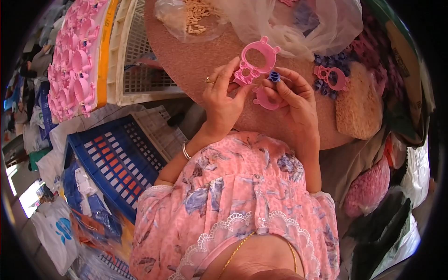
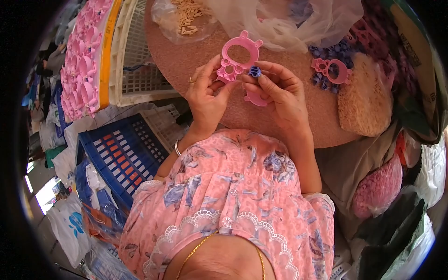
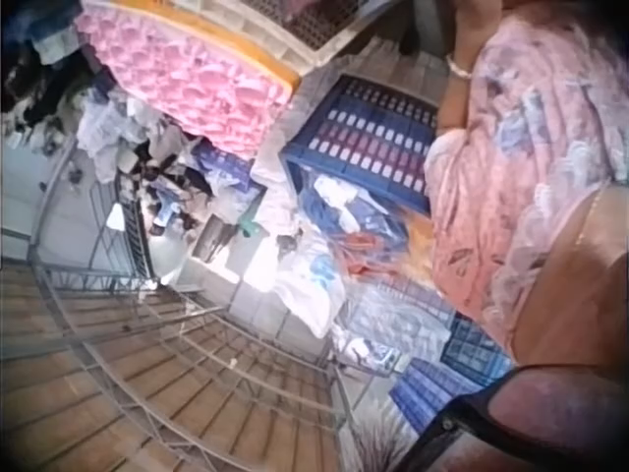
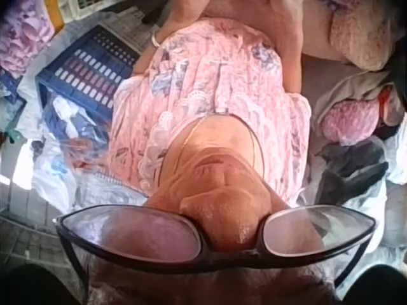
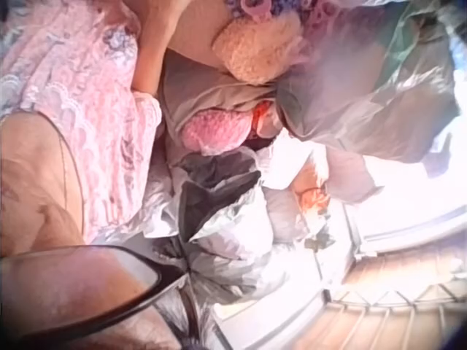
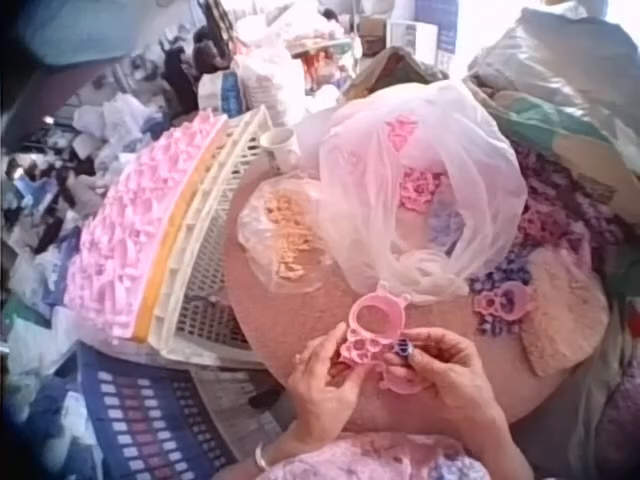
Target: Assembling small pink plastic parts and placing them into a sorting tray.
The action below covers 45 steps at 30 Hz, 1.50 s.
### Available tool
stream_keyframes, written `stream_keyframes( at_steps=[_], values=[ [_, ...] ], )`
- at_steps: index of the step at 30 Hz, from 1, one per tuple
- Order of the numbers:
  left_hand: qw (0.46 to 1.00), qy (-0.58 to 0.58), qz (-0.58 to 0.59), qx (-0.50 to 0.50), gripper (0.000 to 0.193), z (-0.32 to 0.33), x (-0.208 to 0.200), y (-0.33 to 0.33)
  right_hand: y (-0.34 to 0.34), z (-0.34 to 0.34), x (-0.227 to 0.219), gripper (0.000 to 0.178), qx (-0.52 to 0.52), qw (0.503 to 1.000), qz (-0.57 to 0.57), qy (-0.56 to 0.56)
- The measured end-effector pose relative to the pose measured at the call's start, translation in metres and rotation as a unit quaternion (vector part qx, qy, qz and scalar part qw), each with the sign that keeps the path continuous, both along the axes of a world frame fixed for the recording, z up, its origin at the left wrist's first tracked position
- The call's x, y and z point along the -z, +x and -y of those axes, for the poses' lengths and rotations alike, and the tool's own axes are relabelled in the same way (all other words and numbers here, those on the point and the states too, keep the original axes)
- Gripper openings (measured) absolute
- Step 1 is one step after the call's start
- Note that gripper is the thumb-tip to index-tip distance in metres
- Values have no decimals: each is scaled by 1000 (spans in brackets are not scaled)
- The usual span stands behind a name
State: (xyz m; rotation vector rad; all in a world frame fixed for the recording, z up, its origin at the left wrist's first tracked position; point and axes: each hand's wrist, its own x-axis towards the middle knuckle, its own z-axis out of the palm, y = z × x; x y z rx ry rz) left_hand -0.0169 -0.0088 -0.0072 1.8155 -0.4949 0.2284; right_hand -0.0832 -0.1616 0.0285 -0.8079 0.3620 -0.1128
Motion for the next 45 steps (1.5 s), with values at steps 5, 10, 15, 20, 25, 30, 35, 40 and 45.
stream_keyframes(
  at_steps=[5,10,15,20,25,30,35,40,45],
  values=[
    [997,-50,-55,20,61,0,-1,0,-2,-4,-2,29,0,1000,-15,-8],
    [989,-95,-103,44,60,-2,2,-2,-4,-4,-3,20,13,982,28,-188],
    [988,-41,-114,95,55,-3,-3,-4,7,-16,-21,16,23,851,2,-525],
    [992,48,-40,107,52,-3,-7,-4,13,-15,-23,21,7,633,47,-773],
    [993,63,14,102,52,-4,-8,-5,15,-15,-22,19,6,625,40,-779],
    [989,101,10,104,51,-5,-11,-10,17,-23,-20,15,44,620,-4,-783],
    [994,74,17,77,48,-6,-13,-10,17,-24,-19,15,97,670,0,-736],
    [995,74,20,61,47,-7,-12,-9,12,-19,-29,17,71,612,17,-788],
    [993,83,75,43,48,-7,-14,-11,11,-30,-20,18,66,590,9,-805]
  ],
)
